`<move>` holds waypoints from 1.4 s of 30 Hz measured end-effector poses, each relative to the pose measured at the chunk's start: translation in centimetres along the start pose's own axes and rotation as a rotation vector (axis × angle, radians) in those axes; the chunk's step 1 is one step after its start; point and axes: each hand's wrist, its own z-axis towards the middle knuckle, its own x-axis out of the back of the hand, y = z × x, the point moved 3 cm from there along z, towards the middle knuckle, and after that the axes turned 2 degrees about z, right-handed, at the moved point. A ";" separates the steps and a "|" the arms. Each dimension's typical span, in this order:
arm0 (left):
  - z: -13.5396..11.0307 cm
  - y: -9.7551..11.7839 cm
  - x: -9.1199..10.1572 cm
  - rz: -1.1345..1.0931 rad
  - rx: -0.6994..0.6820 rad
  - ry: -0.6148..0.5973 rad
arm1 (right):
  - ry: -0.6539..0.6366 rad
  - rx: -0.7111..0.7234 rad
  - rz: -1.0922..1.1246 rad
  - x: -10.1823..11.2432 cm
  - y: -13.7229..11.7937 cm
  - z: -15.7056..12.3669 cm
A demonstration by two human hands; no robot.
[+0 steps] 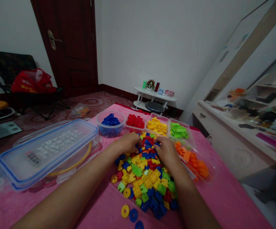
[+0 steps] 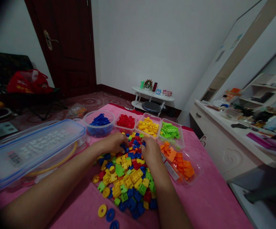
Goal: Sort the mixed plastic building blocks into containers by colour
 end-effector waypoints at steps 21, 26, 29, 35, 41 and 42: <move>0.6 2.5 -0.8 -1.664 0.282 -0.011 | 0.229 -0.120 0.859 2.7 -3.4 -0.9; 0.7 2.6 -1.0 -1.683 0.276 0.010 | 0.138 0.024 0.734 2.4 -3.8 -0.8; 0.6 2.7 -0.8 -1.661 0.237 -0.013 | 0.132 0.061 0.616 2.7 -3.9 -0.9; 0.3 2.2 0.2 -1.527 0.248 0.050 | 0.144 -0.060 0.501 4.6 -2.2 -0.8; 0.3 2.8 -0.4 -1.552 0.393 -0.021 | 0.036 0.009 0.521 4.7 -2.9 -1.2; 0.3 3.1 -0.7 -1.591 0.397 -0.077 | 0.066 0.031 0.523 4.6 -3.4 -1.2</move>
